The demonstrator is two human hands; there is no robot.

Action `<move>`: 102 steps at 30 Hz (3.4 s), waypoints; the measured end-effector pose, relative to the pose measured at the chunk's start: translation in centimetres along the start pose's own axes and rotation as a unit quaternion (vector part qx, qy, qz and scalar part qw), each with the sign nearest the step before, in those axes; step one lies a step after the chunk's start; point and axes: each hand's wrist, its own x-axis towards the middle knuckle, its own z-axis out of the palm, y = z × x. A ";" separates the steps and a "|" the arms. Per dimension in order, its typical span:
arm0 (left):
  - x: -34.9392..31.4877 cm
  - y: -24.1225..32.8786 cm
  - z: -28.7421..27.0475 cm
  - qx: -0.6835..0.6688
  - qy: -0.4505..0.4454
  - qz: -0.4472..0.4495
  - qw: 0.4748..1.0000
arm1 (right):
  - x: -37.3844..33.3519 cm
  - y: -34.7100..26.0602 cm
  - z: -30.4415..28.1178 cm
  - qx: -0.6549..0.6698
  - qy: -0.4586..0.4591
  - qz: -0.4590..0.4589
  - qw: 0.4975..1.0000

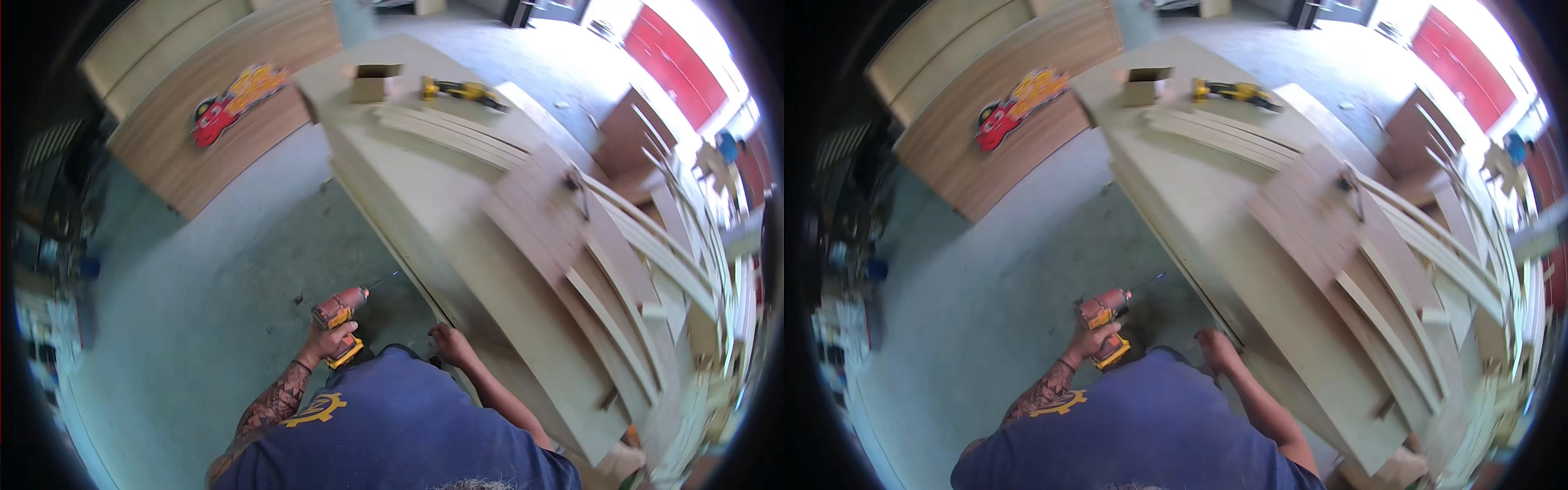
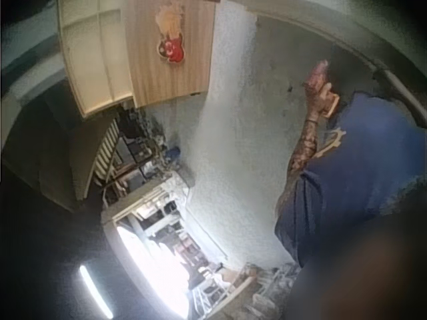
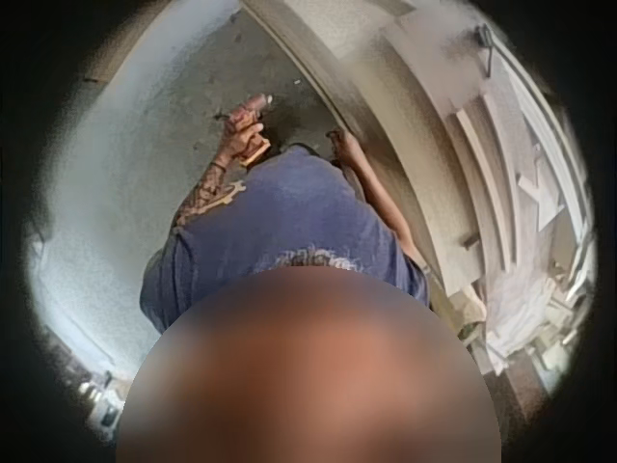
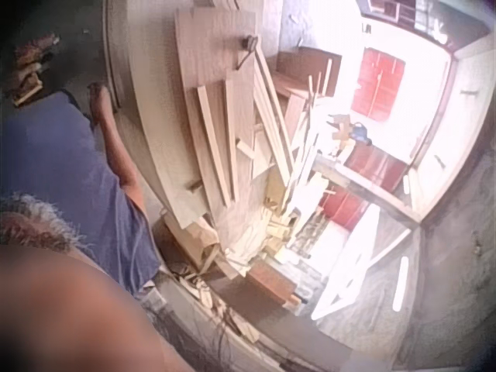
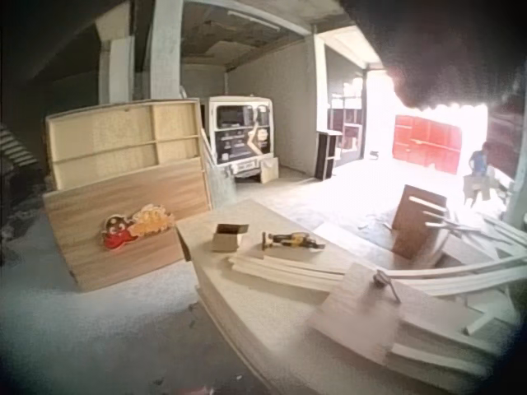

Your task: Using a drill and hammer to assemble large wooden furniture components in a workshop.

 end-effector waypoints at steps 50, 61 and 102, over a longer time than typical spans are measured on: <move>73.3 -52.8 -36.1 -0.496 0.111 -0.315 0.802 | 68.8 14.9 43.4 0.559 0.312 0.508 0.577; 74.4 -58.8 -33.9 -0.534 0.033 -0.304 0.788 | 69.8 21.5 44.8 0.569 0.413 0.431 0.566; 75.8 -62.2 -33.1 -0.484 0.016 -0.290 0.825 | 72.8 28.1 46.3 0.609 0.477 0.444 0.452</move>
